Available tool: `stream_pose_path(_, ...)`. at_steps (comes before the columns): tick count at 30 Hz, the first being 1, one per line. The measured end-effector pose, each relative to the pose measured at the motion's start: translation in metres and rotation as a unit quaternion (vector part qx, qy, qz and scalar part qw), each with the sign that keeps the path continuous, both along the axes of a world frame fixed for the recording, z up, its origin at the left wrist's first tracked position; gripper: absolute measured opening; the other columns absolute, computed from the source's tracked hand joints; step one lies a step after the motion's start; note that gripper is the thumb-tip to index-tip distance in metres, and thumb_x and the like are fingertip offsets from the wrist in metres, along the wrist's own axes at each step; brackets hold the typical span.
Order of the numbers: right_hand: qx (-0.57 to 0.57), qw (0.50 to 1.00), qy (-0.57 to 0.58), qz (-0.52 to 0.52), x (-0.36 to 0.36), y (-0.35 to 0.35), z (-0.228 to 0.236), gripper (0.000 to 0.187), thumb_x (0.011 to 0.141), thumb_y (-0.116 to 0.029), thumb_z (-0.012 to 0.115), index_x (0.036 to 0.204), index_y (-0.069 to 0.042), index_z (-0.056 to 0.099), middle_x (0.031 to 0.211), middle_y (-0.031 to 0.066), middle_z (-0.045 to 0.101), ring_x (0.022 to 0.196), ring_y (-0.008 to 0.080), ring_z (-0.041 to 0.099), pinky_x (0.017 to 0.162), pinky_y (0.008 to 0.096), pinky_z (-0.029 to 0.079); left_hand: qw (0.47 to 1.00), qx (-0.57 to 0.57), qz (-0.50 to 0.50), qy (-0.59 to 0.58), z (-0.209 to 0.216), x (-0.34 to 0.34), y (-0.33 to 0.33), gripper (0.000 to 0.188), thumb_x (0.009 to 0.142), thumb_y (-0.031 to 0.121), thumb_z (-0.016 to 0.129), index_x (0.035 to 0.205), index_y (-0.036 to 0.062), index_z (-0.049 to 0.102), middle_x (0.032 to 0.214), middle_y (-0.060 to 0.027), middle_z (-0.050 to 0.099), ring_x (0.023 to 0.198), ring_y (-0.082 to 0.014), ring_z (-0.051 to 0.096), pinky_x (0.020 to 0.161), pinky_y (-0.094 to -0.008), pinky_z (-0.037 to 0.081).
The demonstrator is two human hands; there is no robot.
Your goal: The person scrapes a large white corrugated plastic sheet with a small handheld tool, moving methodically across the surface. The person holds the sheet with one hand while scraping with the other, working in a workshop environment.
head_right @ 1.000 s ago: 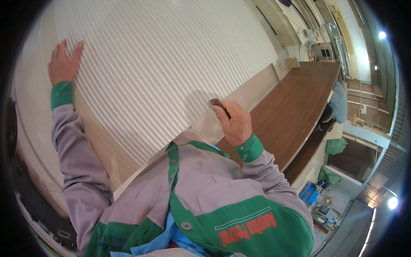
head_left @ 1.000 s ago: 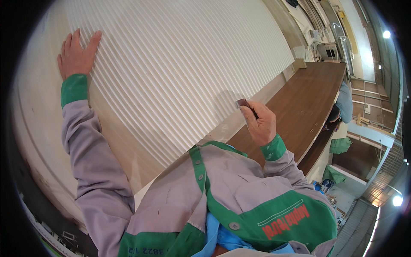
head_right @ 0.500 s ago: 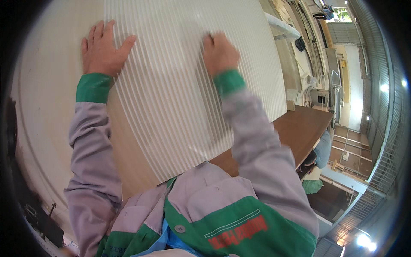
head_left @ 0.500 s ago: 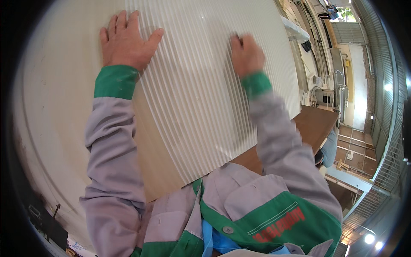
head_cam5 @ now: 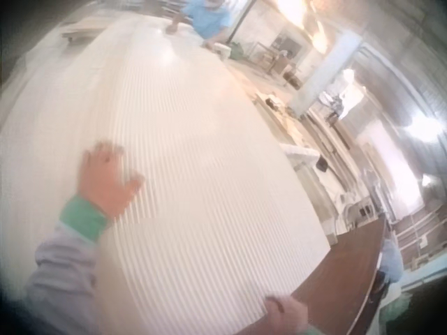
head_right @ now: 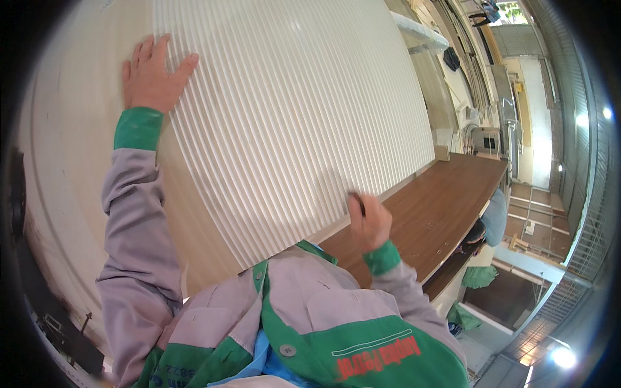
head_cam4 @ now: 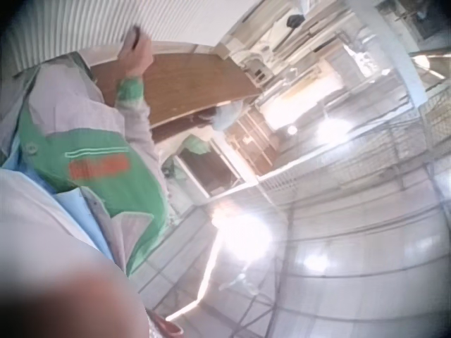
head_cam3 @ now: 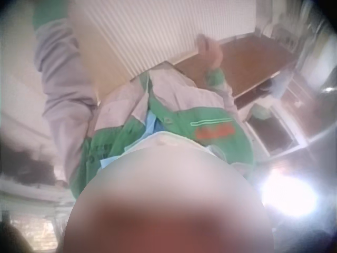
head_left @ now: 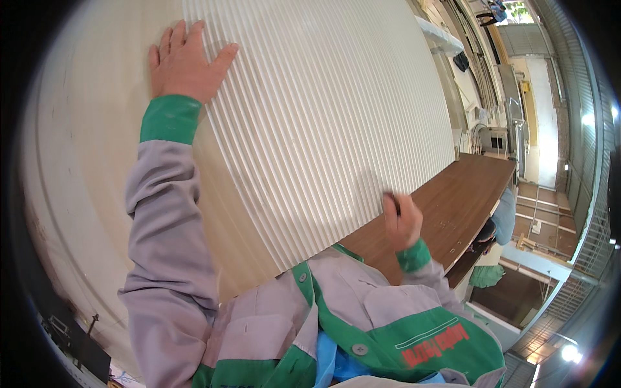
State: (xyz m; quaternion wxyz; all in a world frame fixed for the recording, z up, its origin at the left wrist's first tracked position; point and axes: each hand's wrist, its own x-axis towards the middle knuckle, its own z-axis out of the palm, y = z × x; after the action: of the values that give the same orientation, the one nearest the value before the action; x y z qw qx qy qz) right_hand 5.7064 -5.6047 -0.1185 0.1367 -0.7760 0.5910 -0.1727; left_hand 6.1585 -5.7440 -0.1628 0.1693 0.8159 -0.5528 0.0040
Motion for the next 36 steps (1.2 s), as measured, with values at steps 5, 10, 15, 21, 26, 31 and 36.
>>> stream_pose_path(5,-0.038,0.999,0.030,0.021,0.022,-0.041,-0.007,0.013,0.098,-0.017,0.067,0.103,-0.005,0.070,0.086,0.0187,0.070,0.073,0.0357,0.070,0.065,0.0431,0.055,1.000,0.003,0.005,0.003,0.007,-0.003,-0.001,0.084,0.094,0.065,0.054,0.156,0.0087,0.043,0.166,-0.0168,0.032,0.157,-0.0328,0.020,0.128,-0.0509,0.010)
stream_pose_path(10,-0.114,0.984,0.137,0.025,0.175,-0.272,-0.025,0.033,0.102,-0.038,0.056,0.095,-0.006,0.063,0.087,0.0213,0.070,0.078,0.0411,0.069,0.070,0.0537,0.053,1.000,-0.014,-0.001,0.020,0.006,-0.004,-0.003,0.083,0.093,0.062,0.057,0.155,0.0071,0.043,0.164,-0.0193,0.034,0.156,-0.0338,0.022,0.128,-0.0519,0.011)
stream_pose_path(15,-0.086,0.989,0.110,0.048,0.274,-0.412,-0.015,0.040,0.104,-0.035,0.046,0.114,0.000,0.063,0.114,0.0262,0.070,0.108,0.0436,0.066,0.096,0.0517,0.052,0.999,-0.045,-0.004,-0.009,0.003,-0.003,-0.001,0.078,0.094,0.057,0.059,0.152,0.0061,0.047,0.162,-0.0205,0.039,0.154,-0.0347,0.027,0.127,-0.0524,0.013)
stream_pose_path(21,-0.142,0.983,0.102,0.061,0.173,-0.273,-0.022,0.041,0.102,-0.045,0.056,0.093,-0.005,0.063,0.087,0.0233,0.071,0.079,0.0447,0.069,0.072,0.0562,0.053,0.999,-0.005,0.004,-0.047,-0.003,0.000,-0.003,0.085,0.093,0.068,0.056,0.156,0.0116,0.044,0.165,-0.0160,0.035,0.155,-0.0307,0.027,0.127,-0.0502,0.016)
stream_pose_path(26,-0.098,0.994,0.022,0.049,0.028,-0.060,-0.019,0.013,0.096,-0.017,0.071,0.093,-0.005,0.067,0.076,0.0151,0.065,0.065,0.0349,0.064,0.058,0.0441,0.051,0.997,-0.002,0.003,-0.074,-0.014,0.011,-0.011,0.088,0.092,0.073,0.053,0.158,0.0161,0.041,0.167,-0.0137,0.033,0.156,-0.0293,0.025,0.128,-0.0498,0.015)
stream_pose_path(31,-0.021,0.999,0.038,0.002,-0.049,0.061,-0.010,0.011,0.091,-0.007,0.074,0.101,-0.003,0.072,0.084,0.0128,0.071,0.074,0.0313,0.069,0.064,0.0391,0.055,0.997,-0.012,-0.001,-0.080,-0.021,0.018,-0.016,0.089,0.092,0.076,0.050,0.158,0.0180,0.041,0.167,-0.0136,0.033,0.156,-0.0286,0.025,0.128,-0.0504,0.015)
stream_pose_path(36,-0.020,0.998,-0.040,-0.046,-0.044,0.071,-0.006,0.012,0.093,-0.008,0.073,0.103,-0.002,0.072,0.086,0.0136,0.072,0.075,0.0269,0.070,0.067,0.0363,0.055,0.995,0.009,-0.009,-0.095,-0.025,0.024,-0.021,0.090,0.090,0.078,0.050,0.158,0.0189,0.042,0.167,-0.0133,0.033,0.156,-0.0281,0.026,0.127,-0.0510,0.015)
